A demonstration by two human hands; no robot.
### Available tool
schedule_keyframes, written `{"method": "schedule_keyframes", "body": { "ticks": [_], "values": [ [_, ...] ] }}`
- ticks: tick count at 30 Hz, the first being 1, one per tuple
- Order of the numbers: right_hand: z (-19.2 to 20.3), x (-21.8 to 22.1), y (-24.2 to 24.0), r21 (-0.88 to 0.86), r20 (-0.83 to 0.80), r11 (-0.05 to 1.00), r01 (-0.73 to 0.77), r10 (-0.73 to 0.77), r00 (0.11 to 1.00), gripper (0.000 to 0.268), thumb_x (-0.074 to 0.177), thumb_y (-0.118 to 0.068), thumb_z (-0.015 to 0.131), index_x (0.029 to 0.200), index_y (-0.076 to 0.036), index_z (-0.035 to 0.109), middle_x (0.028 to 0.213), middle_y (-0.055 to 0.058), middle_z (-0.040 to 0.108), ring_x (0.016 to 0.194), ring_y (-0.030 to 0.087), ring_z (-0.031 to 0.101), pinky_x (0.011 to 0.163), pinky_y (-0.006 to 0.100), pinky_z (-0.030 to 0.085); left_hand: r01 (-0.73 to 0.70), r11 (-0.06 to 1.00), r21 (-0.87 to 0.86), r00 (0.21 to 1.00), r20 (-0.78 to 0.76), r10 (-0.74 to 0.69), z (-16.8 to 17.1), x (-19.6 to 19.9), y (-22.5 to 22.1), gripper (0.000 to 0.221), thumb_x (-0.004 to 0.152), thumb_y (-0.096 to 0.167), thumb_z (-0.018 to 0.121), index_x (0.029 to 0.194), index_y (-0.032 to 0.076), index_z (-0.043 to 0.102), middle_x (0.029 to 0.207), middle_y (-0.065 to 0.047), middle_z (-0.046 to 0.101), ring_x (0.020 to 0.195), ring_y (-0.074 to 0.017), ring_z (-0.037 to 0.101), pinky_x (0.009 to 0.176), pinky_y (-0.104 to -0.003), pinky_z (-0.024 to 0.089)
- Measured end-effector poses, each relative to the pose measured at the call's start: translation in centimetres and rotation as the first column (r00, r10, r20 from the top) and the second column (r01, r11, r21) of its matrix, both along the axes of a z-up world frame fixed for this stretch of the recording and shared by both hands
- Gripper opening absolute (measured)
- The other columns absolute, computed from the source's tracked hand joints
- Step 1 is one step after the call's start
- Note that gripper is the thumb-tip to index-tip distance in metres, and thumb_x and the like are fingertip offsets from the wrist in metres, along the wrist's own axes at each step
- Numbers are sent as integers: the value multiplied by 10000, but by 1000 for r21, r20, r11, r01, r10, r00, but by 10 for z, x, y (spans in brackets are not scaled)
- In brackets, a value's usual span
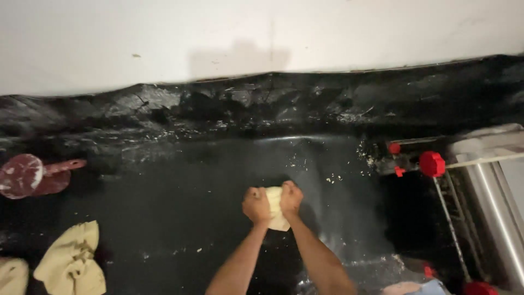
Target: Kneading a small portion of dough on a work surface using both hands.
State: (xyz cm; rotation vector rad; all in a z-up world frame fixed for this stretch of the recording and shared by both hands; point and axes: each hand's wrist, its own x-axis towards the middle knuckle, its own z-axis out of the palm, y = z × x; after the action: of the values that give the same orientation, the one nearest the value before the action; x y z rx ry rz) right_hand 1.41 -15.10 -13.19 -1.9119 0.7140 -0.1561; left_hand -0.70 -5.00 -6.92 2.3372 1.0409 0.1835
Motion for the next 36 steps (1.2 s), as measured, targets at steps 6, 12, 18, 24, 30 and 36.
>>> {"method": "schedule_keyframes", "body": {
  "ticks": [6, 12, 18, 24, 30, 36],
  "values": [
    [63, -51, -51, 204, 468, 971, -127, 17, 884, 251, 929, -28, 449, 799, -82, 656, 898, 127, 686, 887, 298, 635, 854, 369, 476, 499, 839, -217, 858, 264, -441, 97, -50, -19, 256, 924, 317, 592, 798, 123, 702, 810, -118, 694, 814, -390, 700, 733, -487, 540],
    [74, -90, -94, 199, -148, 967, -158, 189, 971, 315, 993, -251, 479, 1112, -236, 770, 1169, 93, 754, 1071, 309, 687, 930, 431, 523, 358, 932, 59, 893, 271, -360, 69, -60, -58, 371, 767, 403, 732, 1114, 275, 708, 1162, -53, 690, 1040, -311, 689, 849, -484, 546],
    [188, -100, -39, -146, 74, 913, -381, 395, 916, 384, 1082, -321, 490, 1306, -84, 693, 1325, 226, 663, 1339, 430, 537, 1199, 533, 314, 629, 775, -56, 761, -160, -629, 74, -60, -56, 468, 941, 549, 469, 1152, 206, 709, 1051, -87, 744, 941, -317, 751, 788, -470, 600],
    [113, -80, -53, -261, -49, 911, -320, 319, 947, 293, 960, -339, 619, 1211, -256, 745, 1213, 26, 700, 1200, 285, 634, 1091, 458, 458, 546, 807, 223, 831, -22, -556, -12, -55, -62, 264, 867, 442, 601, 894, 234, 763, 704, -51, 726, 648, -282, 731, 620, -397, 562],
    [72, -37, -67, -363, -236, 839, -407, 340, 911, 394, 961, -526, 445, 1098, -300, 737, 1065, 13, 739, 971, 323, 723, 921, 475, 535, 593, 794, -136, 751, -264, -606, 43, -14, -55, 567, 962, 570, 371, 1072, 182, 770, 924, -142, 780, 915, -343, 765, 807, -461, 572],
    [60, 4, -63, -265, -153, 904, -335, 303, 941, 375, 954, -453, 499, 1073, -211, 760, 1047, 105, 772, 1026, 391, 715, 909, 511, 534, 442, 849, -290, 855, -150, -496, 67, 7, -41, 590, 919, 625, 398, 952, 160, 760, 933, -93, 783, 949, -355, 757, 828, -486, 573]
  ]
}}
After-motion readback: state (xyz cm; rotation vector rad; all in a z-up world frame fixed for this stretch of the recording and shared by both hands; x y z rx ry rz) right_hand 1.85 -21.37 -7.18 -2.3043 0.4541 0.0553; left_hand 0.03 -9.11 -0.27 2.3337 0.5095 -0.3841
